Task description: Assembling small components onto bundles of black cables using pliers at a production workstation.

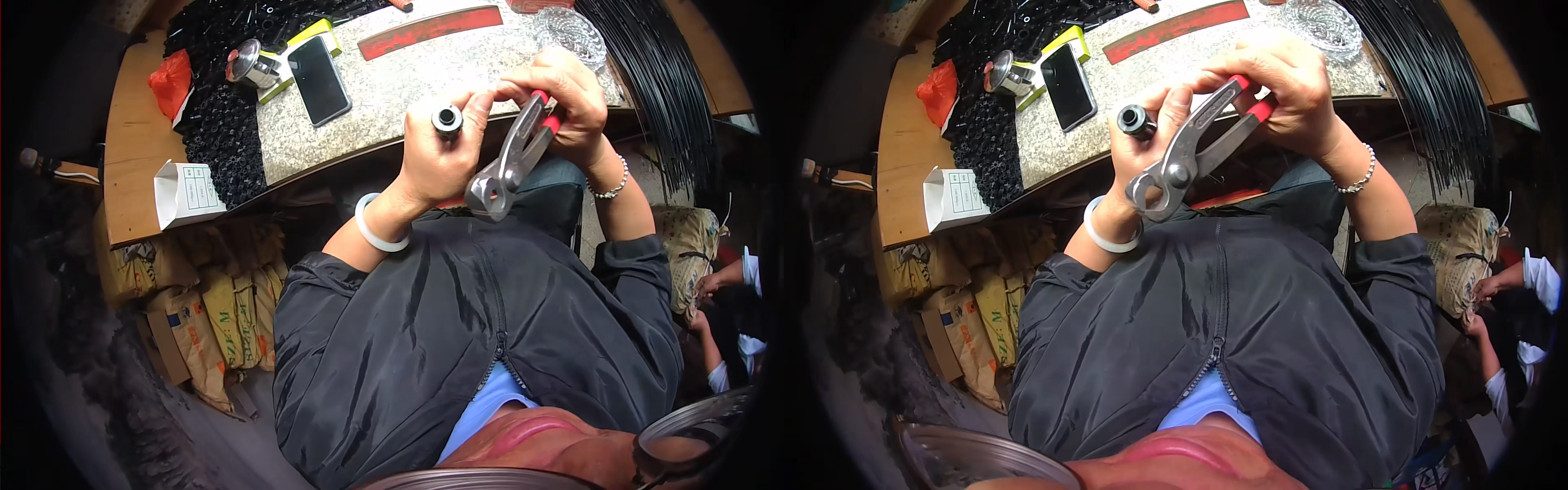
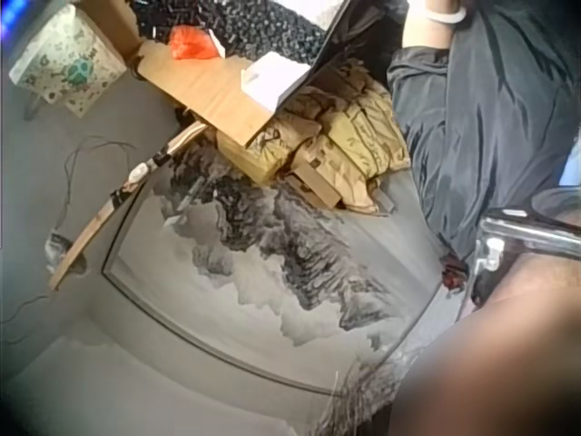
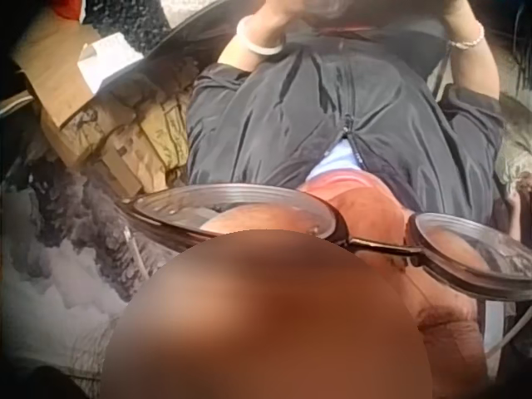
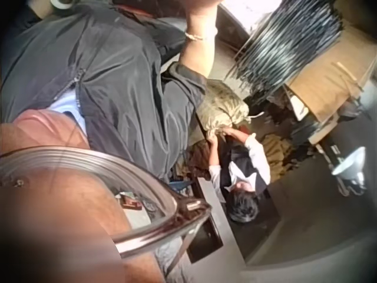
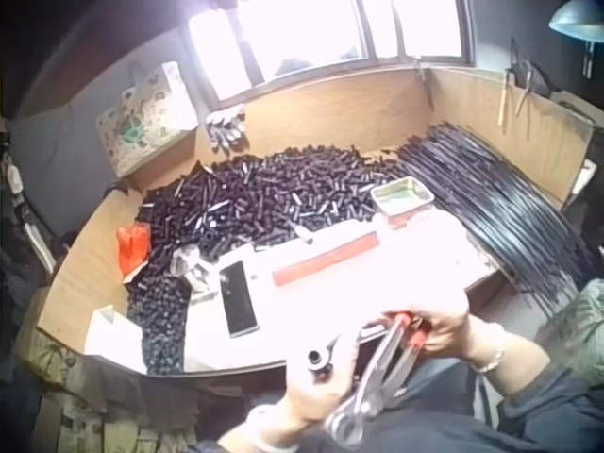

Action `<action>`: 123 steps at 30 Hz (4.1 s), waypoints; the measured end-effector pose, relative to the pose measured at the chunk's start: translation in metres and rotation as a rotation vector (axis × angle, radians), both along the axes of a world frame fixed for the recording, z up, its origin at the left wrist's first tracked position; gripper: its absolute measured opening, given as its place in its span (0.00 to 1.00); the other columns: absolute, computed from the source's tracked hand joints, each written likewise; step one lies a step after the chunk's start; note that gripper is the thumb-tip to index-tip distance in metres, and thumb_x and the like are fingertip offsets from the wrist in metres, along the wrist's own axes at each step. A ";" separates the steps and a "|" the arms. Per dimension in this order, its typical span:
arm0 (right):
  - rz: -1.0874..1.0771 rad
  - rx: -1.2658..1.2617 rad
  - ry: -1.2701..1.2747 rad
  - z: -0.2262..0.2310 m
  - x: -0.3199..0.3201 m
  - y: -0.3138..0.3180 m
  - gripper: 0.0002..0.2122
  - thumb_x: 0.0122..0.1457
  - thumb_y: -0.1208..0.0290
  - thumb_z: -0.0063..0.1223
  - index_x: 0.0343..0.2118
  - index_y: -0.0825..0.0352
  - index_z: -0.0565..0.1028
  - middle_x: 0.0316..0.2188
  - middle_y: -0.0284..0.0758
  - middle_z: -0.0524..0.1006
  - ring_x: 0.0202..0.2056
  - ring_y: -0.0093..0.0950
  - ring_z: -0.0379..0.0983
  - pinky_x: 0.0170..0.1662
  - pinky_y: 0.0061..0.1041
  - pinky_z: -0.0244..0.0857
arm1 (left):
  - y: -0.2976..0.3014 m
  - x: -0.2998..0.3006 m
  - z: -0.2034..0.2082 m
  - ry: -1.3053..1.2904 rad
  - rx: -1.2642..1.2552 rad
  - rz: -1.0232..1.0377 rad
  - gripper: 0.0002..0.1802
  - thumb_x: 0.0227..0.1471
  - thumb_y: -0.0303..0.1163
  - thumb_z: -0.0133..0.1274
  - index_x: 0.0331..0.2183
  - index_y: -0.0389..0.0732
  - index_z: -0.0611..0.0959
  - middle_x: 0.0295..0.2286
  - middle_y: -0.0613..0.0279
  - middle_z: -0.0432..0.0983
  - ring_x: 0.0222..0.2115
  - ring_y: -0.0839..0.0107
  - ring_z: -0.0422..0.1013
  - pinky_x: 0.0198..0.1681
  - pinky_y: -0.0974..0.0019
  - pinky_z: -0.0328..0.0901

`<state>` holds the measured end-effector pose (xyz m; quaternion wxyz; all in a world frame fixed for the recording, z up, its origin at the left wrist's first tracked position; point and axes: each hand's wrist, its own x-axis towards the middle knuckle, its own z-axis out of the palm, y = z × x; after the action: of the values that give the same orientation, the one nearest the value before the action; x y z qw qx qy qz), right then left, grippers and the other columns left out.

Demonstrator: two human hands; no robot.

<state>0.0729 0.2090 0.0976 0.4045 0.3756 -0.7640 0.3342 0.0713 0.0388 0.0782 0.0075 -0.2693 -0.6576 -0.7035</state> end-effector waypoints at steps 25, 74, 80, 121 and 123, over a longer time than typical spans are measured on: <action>0.069 -0.252 -0.113 -0.015 0.019 -0.030 0.07 0.48 0.81 0.57 0.30 0.71 0.72 0.19 0.34 0.72 0.21 0.23 0.67 0.25 0.20 0.62 | -0.012 0.008 0.013 -0.028 -0.040 0.032 0.09 0.53 0.25 0.46 0.30 0.33 0.81 0.17 0.65 0.74 0.20 0.84 0.65 0.22 0.77 0.60; 0.184 0.088 -1.349 0.038 0.056 -0.009 0.09 0.58 0.74 0.41 0.39 0.72 0.68 0.11 0.27 0.63 0.13 0.15 0.58 0.19 0.15 0.54 | -0.021 -0.017 0.013 -0.021 0.066 0.013 0.16 0.57 0.34 0.42 0.33 0.31 0.80 0.10 0.77 0.61 0.12 0.90 0.54 0.14 0.79 0.46; 0.221 0.092 -1.413 0.040 0.054 -0.006 0.10 0.59 0.74 0.41 0.42 0.72 0.68 0.12 0.28 0.65 0.14 0.15 0.59 0.20 0.16 0.56 | -0.025 -0.015 0.018 -0.065 0.088 0.017 0.16 0.57 0.33 0.42 0.34 0.30 0.79 0.10 0.77 0.61 0.12 0.90 0.54 0.15 0.80 0.46; 0.140 -0.110 -1.557 0.033 0.068 0.013 0.14 0.61 0.73 0.37 0.48 0.69 0.66 0.18 0.29 0.68 0.17 0.15 0.65 0.21 0.14 0.62 | -0.038 -0.006 0.016 0.070 0.013 0.053 0.07 0.46 0.23 0.56 0.32 0.33 0.80 0.10 0.81 0.54 0.12 0.90 0.49 0.15 0.80 0.42; 0.144 -0.068 -1.544 0.031 0.066 0.015 0.14 0.61 0.72 0.38 0.48 0.69 0.65 0.18 0.29 0.68 0.18 0.15 0.64 0.22 0.14 0.62 | -0.035 -0.006 0.014 0.061 0.019 0.059 0.07 0.46 0.23 0.56 0.32 0.33 0.81 0.10 0.81 0.55 0.12 0.91 0.49 0.15 0.80 0.42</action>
<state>0.1385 0.2243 0.1289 -0.2538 0.0722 -0.7925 0.5499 0.0649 0.0038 0.0917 0.0508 -0.2709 -0.6580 -0.7007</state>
